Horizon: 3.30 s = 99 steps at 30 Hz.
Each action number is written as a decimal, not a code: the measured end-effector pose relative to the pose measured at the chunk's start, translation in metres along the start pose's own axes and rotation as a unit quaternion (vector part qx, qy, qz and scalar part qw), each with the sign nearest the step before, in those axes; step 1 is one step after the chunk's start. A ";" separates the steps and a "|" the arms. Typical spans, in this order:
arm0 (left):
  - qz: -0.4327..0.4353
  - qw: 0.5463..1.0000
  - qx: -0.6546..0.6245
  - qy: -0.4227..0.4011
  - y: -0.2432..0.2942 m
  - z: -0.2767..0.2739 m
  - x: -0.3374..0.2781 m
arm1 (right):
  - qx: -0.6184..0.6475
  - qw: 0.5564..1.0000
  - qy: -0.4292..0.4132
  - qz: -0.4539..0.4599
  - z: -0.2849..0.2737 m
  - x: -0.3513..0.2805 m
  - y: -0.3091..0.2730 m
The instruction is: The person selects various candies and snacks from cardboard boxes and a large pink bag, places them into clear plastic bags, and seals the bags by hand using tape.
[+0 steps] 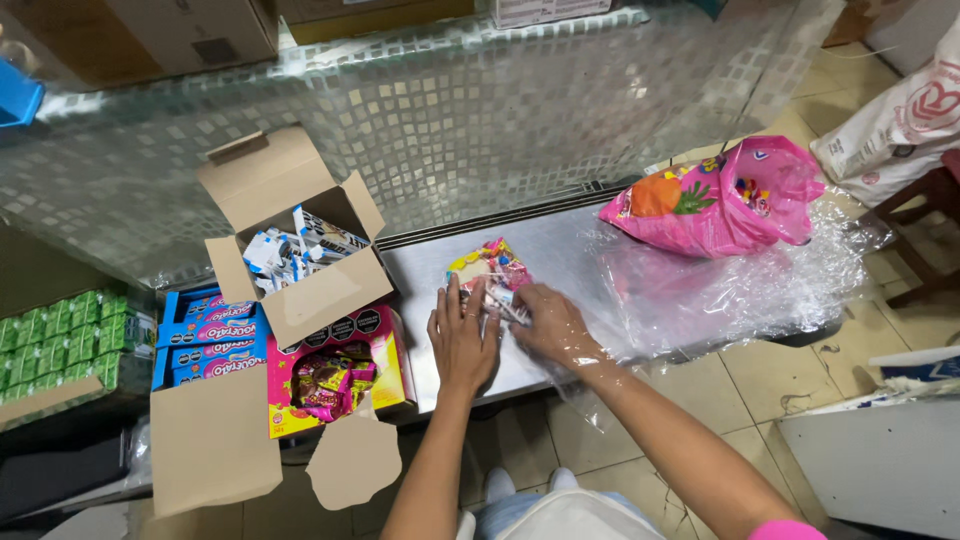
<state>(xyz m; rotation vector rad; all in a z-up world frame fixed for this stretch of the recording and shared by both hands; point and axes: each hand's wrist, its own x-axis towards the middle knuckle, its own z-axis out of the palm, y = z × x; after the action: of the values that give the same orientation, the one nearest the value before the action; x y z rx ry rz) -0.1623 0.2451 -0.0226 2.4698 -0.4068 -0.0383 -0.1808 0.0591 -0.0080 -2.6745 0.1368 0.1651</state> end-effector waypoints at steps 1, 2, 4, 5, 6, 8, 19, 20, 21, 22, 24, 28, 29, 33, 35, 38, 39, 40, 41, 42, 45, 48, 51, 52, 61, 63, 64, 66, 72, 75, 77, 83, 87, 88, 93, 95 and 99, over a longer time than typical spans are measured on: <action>-0.007 1.000 0.013 -0.008 0.002 0.001 0.002 | -0.033 0.999 -0.018 0.008 0.000 0.006 0.006; -0.008 1.000 0.013 -0.005 0.003 0.002 0.004 | -0.034 0.999 -0.016 0.005 0.001 0.007 0.007; -0.027 0.999 0.011 -0.014 0.005 0.006 0.005 | -0.021 0.998 -0.062 0.021 0.002 0.009 0.009; -0.030 0.999 0.012 -0.011 0.009 0.004 0.003 | -0.021 0.998 -0.063 0.017 -0.001 0.005 0.008; -0.044 0.998 0.025 -0.030 0.013 0.001 0.002 | -0.031 0.996 -0.084 0.029 -0.003 0.002 0.006; -0.057 0.997 0.040 -0.041 0.018 -0.002 0.006 | -0.041 0.994 -0.098 0.035 -0.007 0.004 0.005; -0.147 0.982 0.081 -0.085 0.035 -0.002 0.010 | 0.200 0.978 0.013 -0.048 -0.051 -0.032 0.034; -0.148 0.982 0.080 -0.084 0.036 0.000 0.013 | 0.199 0.979 0.013 -0.050 -0.059 -0.041 0.034; -0.155 0.980 0.097 -0.084 0.036 0.002 0.015 | 0.136 0.988 0.016 -0.073 -0.066 -0.051 0.034; -0.163 0.977 0.113 -0.084 0.035 0.004 0.016 | 0.072 0.993 0.020 -0.096 -0.074 -0.062 0.034; -0.174 0.976 0.106 -0.071 0.035 0.009 0.019 | 0.067 0.991 0.043 -0.112 -0.081 -0.076 0.056; -0.183 0.976 0.107 -0.057 0.038 0.008 0.015 | 0.128 0.965 0.177 -0.148 -0.142 -0.124 0.069; -0.184 0.975 0.107 -0.056 0.034 0.014 0.013 | 0.128 0.964 0.176 -0.150 -0.164 -0.141 0.071; -0.169 0.978 -0.029 0.122 0.028 0.039 0.003 | 0.238 0.953 0.186 0.032 -0.245 -0.195 0.068; -0.163 0.961 -0.098 0.202 0.048 0.035 -0.008 | 0.275 0.944 0.170 0.066 -0.263 -0.206 0.062; -0.100 0.907 -0.329 0.245 0.116 -0.016 -0.051 | 0.317 0.917 0.240 -0.021 -0.254 -0.205 0.042; -0.088 0.849 -0.505 0.127 0.144 -0.046 -0.072 | 0.361 0.905 0.216 -0.057 -0.246 -0.198 0.031; -0.071 0.749 -0.658 0.004 0.172 -0.077 -0.093 | 0.404 0.890 0.191 -0.092 -0.237 -0.192 0.018; -0.073 0.750 -0.658 0.016 0.171 -0.083 -0.104 | 0.405 0.890 0.183 -0.101 -0.228 -0.186 0.007; -0.058 0.748 -0.662 0.009 0.170 -0.090 -0.116 | 0.407 0.890 0.162 -0.126 -0.218 -0.179 -0.005; -0.075 0.749 -0.656 0.064 0.144 -0.104 -0.140 | 0.402 0.894 0.111 -0.167 -0.188 -0.160 -0.032; -0.134 0.727 -0.655 0.155 0.101 -0.123 -0.165 | 0.408 0.895 0.011 -0.177 -0.177 -0.153 -0.076; -0.166 0.690 -0.667 0.229 0.046 -0.140 -0.186 | 0.411 0.886 -0.106 -0.189 -0.155 -0.145 -0.124; -0.170 0.674 -0.669 0.263 0.025 -0.144 -0.193 | 0.401 0.882 -0.144 -0.198 -0.144 -0.141 -0.139; -0.216 0.609 -0.642 0.414 -0.151 -0.245 -0.225 | 0.232 0.902 0.014 -0.365 0.016 -0.048 -0.286; -0.225 0.610 -0.638 0.412 -0.184 -0.265 -0.226 | 0.214 0.912 0.017 -0.349 0.049 -0.014 -0.329; -0.231 0.608 -0.637 0.414 -0.199 -0.274 -0.225 | 0.192 0.921 0.019 -0.338 0.065 0.004 -0.349; -0.236 0.611 -0.633 0.413 -0.224 -0.287 -0.219 | 0.197 0.932 -0.002 -0.303 0.104 0.049 -0.378; -0.235 0.631 -0.642 0.367 -0.267 -0.305 -0.198 | 0.050 0.981 -0.134 -0.129 0.129 0.117 -0.439; -0.240 0.647 -0.645 0.329 -0.280 -0.306 -0.185 | -0.078 0.974 -0.197 -0.079 0.114 0.113 -0.462; -0.232 0.660 -0.645 0.309 -0.285 -0.308 -0.172 | -0.113 0.966 -0.218 -0.076 0.113 0.109 -0.460; -0.166 0.764 -0.564 0.267 -0.247 -0.353 -0.099 | 0.178 0.963 -0.154 -0.129 0.074 0.026 -0.429; 0.006 0.927 -0.300 0.226 -0.170 -0.396 -0.025 | 0.105 0.943 -0.130 -0.289 0.066 -0.025 -0.386; 0.068 0.946 -0.238 0.211 -0.150 -0.402 -0.006 | 0.141 0.935 -0.122 -0.302 0.064 -0.037 -0.375; 0.121 0.978 0.025 0.169 -0.106 -0.320 0.096 | 0.169 0.943 -0.062 -0.281 0.058 -0.073 -0.335; 0.130 0.972 0.111 0.160 -0.107 -0.281 0.123 | 0.164 0.951 -0.034 -0.262 0.061 -0.083 -0.316; 0.061 0.982 0.174 0.035 -0.112 -0.259 0.133 | 0.205 0.952 0.058 -0.221 0.051 -0.112 -0.284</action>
<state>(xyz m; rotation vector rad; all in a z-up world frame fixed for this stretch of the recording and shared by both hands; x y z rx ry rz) 0.0278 0.4415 0.1283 2.7734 -0.5741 0.1843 -0.2614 0.3434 0.0858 -2.2288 -0.3545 -0.1504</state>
